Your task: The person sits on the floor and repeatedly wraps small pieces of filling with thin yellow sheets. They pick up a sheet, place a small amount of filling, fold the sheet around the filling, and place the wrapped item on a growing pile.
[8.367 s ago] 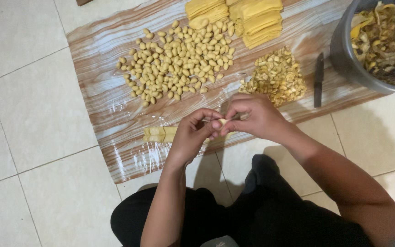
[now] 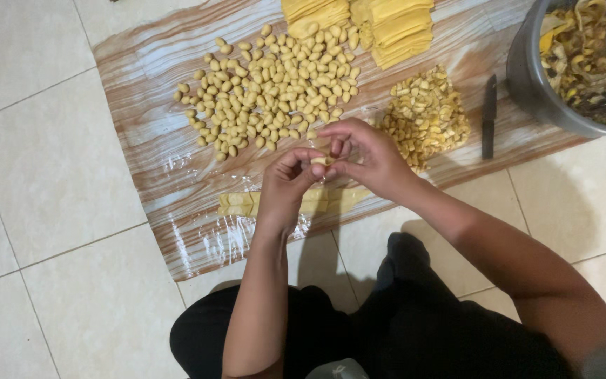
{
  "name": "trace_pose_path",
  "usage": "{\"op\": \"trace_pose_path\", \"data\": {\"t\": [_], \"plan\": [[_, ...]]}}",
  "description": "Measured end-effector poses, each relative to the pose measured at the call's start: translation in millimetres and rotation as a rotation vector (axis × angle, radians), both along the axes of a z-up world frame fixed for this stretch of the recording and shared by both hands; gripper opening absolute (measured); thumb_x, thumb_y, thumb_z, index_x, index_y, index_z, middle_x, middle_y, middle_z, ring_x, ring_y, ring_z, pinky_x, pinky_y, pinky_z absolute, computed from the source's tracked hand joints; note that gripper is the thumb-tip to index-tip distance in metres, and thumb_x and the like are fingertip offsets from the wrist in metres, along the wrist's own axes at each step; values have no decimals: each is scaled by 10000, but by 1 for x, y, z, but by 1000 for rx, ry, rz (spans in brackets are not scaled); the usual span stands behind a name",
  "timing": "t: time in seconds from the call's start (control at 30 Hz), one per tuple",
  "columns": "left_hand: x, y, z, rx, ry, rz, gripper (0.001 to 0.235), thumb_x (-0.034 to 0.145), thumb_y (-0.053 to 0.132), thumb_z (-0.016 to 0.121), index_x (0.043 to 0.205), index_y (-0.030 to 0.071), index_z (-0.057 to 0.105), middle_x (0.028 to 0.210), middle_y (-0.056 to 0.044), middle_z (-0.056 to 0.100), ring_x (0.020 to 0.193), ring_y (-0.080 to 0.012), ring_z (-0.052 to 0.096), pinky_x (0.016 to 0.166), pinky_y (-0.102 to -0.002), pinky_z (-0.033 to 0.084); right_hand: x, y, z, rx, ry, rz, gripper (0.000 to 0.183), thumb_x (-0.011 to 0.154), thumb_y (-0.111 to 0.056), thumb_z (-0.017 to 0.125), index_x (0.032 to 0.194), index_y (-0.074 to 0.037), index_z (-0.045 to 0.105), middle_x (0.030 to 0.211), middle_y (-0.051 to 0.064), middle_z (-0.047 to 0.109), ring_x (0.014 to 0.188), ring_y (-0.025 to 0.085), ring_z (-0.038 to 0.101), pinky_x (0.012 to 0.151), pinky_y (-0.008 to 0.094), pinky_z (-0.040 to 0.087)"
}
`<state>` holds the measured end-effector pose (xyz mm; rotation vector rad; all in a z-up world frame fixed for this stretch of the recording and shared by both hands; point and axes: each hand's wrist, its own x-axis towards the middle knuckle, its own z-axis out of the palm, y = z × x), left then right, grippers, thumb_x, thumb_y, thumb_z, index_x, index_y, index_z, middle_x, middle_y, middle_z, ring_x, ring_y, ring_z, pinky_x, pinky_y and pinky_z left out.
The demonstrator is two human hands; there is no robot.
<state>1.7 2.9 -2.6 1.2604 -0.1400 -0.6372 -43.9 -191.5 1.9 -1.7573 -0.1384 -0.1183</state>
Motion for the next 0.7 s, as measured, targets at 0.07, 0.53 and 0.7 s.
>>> {"op": "trace_pose_path", "data": {"t": [0.07, 0.53, 0.7], "plan": [[3, 5, -3, -70, 81, -70, 225, 917, 149, 765, 1083, 3, 722, 977, -70, 752, 920, -144, 717, 896, -299, 591, -2, -1, 7, -154, -147, 97, 467, 826, -35, 808, 1274, -30, 676, 1013, 53, 583, 927, 173, 592, 799, 308, 541], [-3, 6, 22, 240, -42, -23, 230, 932, 134, 720, 1116, 59, 605, 885, -3, 700, 802, -100, 650, 696, -262, 549, -4, -10, 26, -429, -163, 90, 272, 827, -211, 815, 1055, -82, 737, 931, 77, 682, 842, 219, 671, 737, 348, 531], [-9, 3, 22, 190, -107, -130, 205, 967, 126, 736, 1136, 18, 697, 938, -24, 697, 854, -114, 611, 769, -269, 510, -6, -26, -1, -105, 106, 129, 148, 848, -174, 842, 944, -98, 759, 891, 14, 709, 820, 118, 668, 734, 293, 537]]}}
